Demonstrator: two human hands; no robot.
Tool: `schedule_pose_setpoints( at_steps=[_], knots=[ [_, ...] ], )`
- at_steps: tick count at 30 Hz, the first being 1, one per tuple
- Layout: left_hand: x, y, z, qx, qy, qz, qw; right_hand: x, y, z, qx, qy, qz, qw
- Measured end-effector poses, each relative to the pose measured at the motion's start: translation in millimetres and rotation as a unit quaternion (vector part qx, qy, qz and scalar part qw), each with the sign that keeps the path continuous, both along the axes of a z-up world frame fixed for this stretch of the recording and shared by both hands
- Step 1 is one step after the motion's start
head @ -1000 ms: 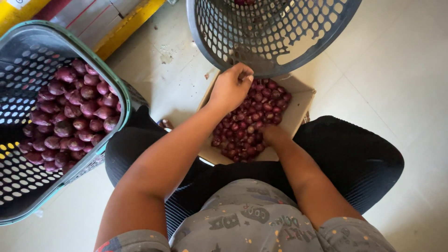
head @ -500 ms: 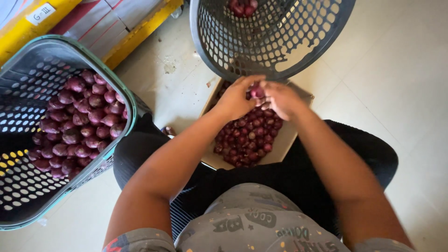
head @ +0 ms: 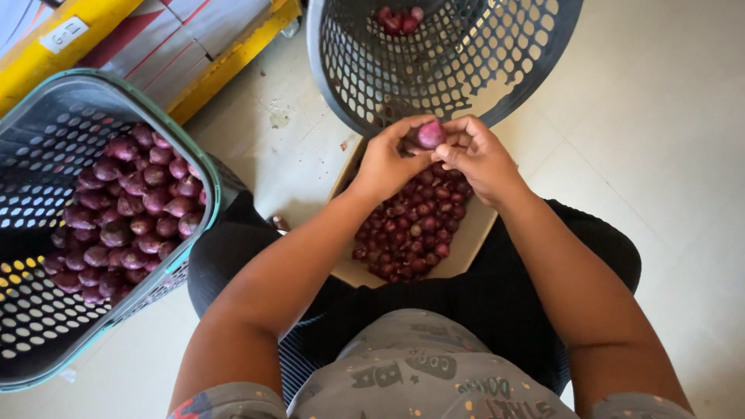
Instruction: Sorting and cleaning small red onions from a cardboard box into a plastic basket.
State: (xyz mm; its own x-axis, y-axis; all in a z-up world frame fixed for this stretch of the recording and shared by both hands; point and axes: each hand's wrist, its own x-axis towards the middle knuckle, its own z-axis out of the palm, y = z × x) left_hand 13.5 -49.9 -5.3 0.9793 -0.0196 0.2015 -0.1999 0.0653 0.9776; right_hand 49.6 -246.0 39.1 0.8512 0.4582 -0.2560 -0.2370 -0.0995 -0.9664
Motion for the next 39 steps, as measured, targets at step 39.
schedule_pose_setpoints(
  at_steps=[39],
  knots=[
    [-136, 62, -147, 0.393, 0.456, 0.146, 0.785, -32, -70, 14, -0.307, -0.231, 0.156, 0.910]
  ],
)
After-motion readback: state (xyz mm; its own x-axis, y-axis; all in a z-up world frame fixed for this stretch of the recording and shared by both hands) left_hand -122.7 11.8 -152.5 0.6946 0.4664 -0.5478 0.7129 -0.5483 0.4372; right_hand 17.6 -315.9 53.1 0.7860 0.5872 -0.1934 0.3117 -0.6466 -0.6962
